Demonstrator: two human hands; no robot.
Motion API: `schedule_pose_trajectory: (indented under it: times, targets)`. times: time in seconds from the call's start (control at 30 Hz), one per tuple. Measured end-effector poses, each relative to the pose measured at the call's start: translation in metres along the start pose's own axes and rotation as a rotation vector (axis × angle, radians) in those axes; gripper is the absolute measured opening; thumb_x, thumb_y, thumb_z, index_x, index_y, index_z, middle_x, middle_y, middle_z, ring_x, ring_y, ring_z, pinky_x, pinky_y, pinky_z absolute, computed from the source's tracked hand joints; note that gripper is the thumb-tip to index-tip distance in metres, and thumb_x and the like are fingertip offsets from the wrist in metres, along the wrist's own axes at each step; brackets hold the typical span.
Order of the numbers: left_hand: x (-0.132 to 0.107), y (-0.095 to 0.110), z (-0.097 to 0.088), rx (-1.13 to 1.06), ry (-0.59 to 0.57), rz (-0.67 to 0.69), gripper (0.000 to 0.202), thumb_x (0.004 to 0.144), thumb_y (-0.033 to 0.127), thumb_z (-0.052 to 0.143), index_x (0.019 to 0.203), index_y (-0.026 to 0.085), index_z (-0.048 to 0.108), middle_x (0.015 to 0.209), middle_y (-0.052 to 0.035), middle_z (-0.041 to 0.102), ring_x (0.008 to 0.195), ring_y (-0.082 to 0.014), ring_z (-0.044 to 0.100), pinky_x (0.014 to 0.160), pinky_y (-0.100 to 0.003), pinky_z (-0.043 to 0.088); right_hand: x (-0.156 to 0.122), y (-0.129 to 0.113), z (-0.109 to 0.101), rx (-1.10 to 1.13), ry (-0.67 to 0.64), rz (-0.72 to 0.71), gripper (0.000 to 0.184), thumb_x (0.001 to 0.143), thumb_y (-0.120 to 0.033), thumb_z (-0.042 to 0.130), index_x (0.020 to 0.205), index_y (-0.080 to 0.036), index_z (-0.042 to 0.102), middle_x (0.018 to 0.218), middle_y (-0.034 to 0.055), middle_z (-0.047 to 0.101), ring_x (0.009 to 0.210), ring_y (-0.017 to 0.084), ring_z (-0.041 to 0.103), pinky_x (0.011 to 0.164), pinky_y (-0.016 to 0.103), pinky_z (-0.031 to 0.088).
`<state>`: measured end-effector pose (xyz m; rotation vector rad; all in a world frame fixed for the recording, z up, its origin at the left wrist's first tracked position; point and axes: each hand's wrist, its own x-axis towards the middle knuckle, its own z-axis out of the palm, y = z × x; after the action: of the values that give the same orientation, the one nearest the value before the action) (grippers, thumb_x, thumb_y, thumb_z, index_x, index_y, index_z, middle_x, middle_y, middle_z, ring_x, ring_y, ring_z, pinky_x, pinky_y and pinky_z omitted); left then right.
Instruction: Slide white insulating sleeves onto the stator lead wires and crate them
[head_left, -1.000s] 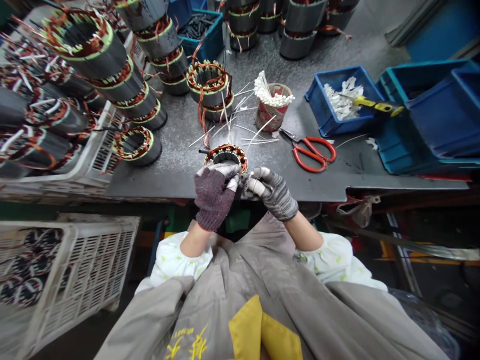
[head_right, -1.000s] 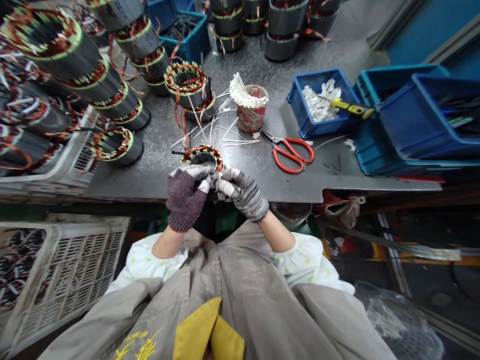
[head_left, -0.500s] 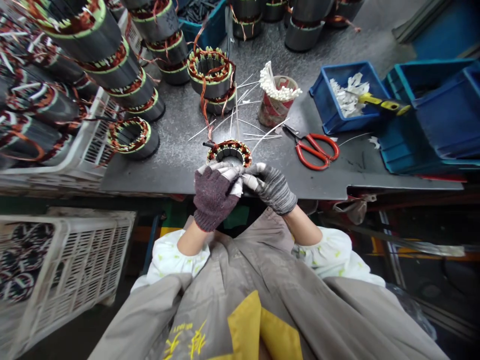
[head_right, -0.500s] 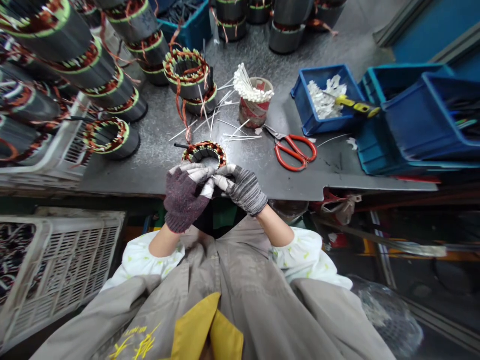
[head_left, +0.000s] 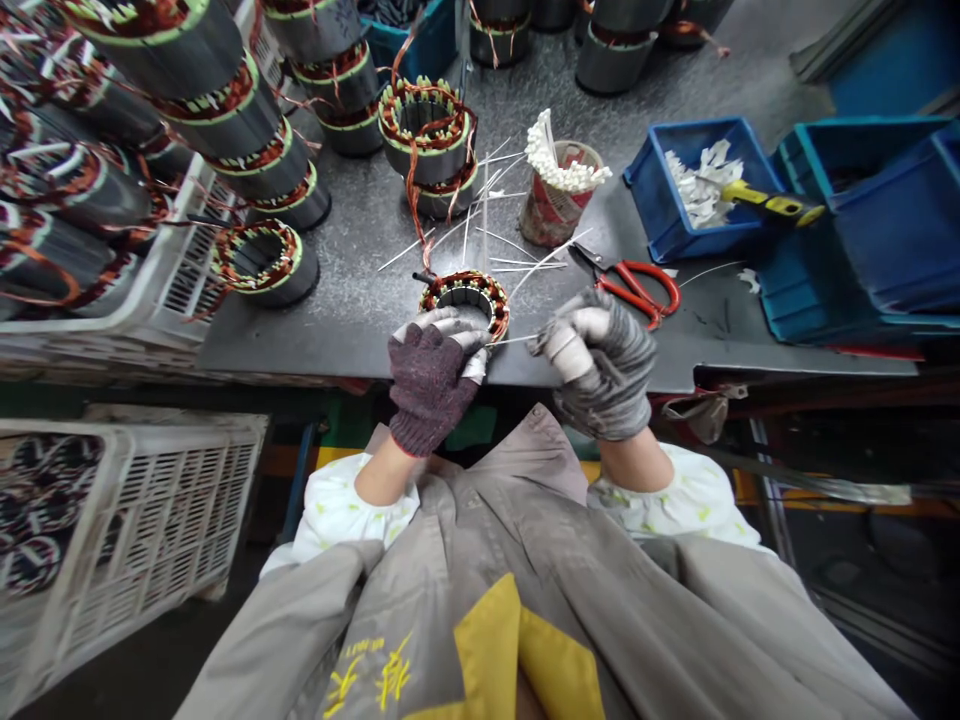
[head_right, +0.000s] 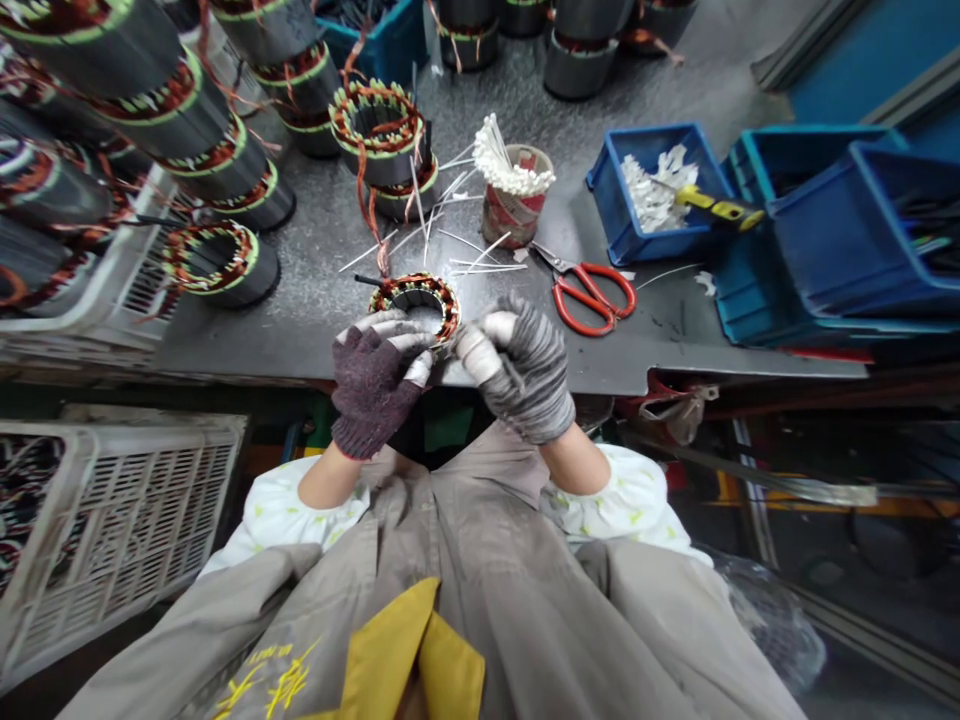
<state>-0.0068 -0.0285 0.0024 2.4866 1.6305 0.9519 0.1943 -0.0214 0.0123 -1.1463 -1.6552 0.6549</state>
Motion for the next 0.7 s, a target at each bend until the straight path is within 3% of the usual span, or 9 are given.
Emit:
schedule_pose_trajectory:
  times: [0.07, 0.17, 0.23, 0.4, 0.53, 0.57, 0.63, 0.7]
  targets:
    - [0.0, -0.001, -0.001, 0.014, -0.034, 0.0, 0.023, 0.099, 0.035, 0.058, 0.111, 0.028, 0.075, 0.124, -0.005, 0.076, 0.132, -0.029, 0.062, 0.112, -0.05, 0.041, 0.001, 0.007, -0.002, 0.095, -0.047, 0.05, 0.048, 0.105, -0.059, 0.045, 0.09, -0.024, 0.073, 0.086, 0.007, 0.071, 0.084, 0.023, 0.068, 0.085, 0.043, 0.059]
    - [-0.004, -0.005, -0.001, 0.032, -0.043, 0.05, 0.027, 0.098, 0.032, 0.058, 0.119, 0.027, 0.073, 0.13, -0.0071, 0.074, 0.134, -0.0307, 0.061, 0.113, -0.052, 0.041, 0.006, 0.012, 0.0, 0.099, -0.343, 0.064, 0.041, 0.097, -0.06, 0.063, 0.083, -0.023, 0.074, 0.08, 0.0041, 0.073, 0.078, 0.02, 0.068, 0.083, 0.037, 0.059]
    - [-0.007, -0.008, 0.0, 0.036, -0.037, 0.085, 0.029, 0.1, 0.029, 0.055, 0.124, 0.025, 0.071, 0.133, -0.0084, 0.073, 0.135, -0.0294, 0.061, 0.115, -0.051, 0.04, 0.011, 0.008, 0.0, 0.143, -0.428, 0.124, 0.038, 0.093, -0.057, 0.071, 0.081, -0.021, 0.075, 0.079, 0.0025, 0.073, 0.075, 0.017, 0.067, 0.078, 0.033, 0.058]
    - [-0.012, -0.013, 0.005, 0.082, -0.037, 0.053, 0.027, 0.103, 0.03, 0.05, 0.12, 0.021, 0.069, 0.132, -0.0112, 0.073, 0.135, -0.0307, 0.061, 0.116, -0.052, 0.04, 0.013, -0.004, 0.008, 0.535, -0.301, 0.398, 0.037, 0.088, -0.058, 0.074, 0.099, -0.022, 0.077, 0.092, 0.0026, 0.076, 0.077, 0.016, 0.068, 0.066, 0.028, 0.058]
    - [-0.01, -0.017, 0.007, 0.085, -0.062, 0.045, 0.026, 0.102, 0.031, 0.05, 0.115, 0.021, 0.07, 0.127, -0.0127, 0.074, 0.133, -0.0341, 0.062, 0.112, -0.055, 0.041, -0.007, -0.005, 0.022, 0.751, -0.261, 0.593, 0.04, 0.086, -0.061, 0.074, 0.089, -0.022, 0.074, 0.067, -0.0018, 0.066, 0.047, 0.008, 0.049, 0.042, 0.021, 0.039]
    - [-0.009, -0.018, 0.006, 0.064, -0.065, 0.054, 0.025, 0.102, 0.032, 0.051, 0.116, 0.022, 0.07, 0.126, -0.0115, 0.075, 0.132, -0.033, 0.062, 0.113, -0.054, 0.04, -0.013, -0.006, 0.022, 0.767, -0.244, 0.628, 0.04, 0.084, -0.061, 0.075, 0.084, -0.021, 0.072, 0.065, -0.0022, 0.064, 0.046, 0.008, 0.047, 0.042, 0.02, 0.038]
    - [-0.006, -0.017, 0.004, 0.003, -0.068, 0.096, 0.024, 0.103, 0.031, 0.052, 0.117, 0.024, 0.07, 0.123, -0.0089, 0.076, 0.131, -0.0297, 0.063, 0.114, -0.052, 0.04, -0.019, -0.008, 0.016, 0.739, -0.241, 0.654, 0.038, 0.08, -0.059, 0.079, 0.08, -0.022, 0.071, 0.068, -0.0009, 0.066, 0.054, 0.01, 0.056, 0.049, 0.022, 0.046]
    - [-0.005, -0.014, 0.003, -0.06, -0.069, 0.173, 0.024, 0.103, 0.03, 0.051, 0.117, 0.025, 0.07, 0.121, -0.0074, 0.076, 0.13, -0.0271, 0.064, 0.114, -0.049, 0.041, -0.015, -0.012, 0.008, 0.604, -0.254, 0.567, 0.035, 0.079, -0.057, 0.08, 0.081, -0.023, 0.073, 0.077, 0.0022, 0.071, 0.071, 0.016, 0.067, 0.065, 0.027, 0.057]
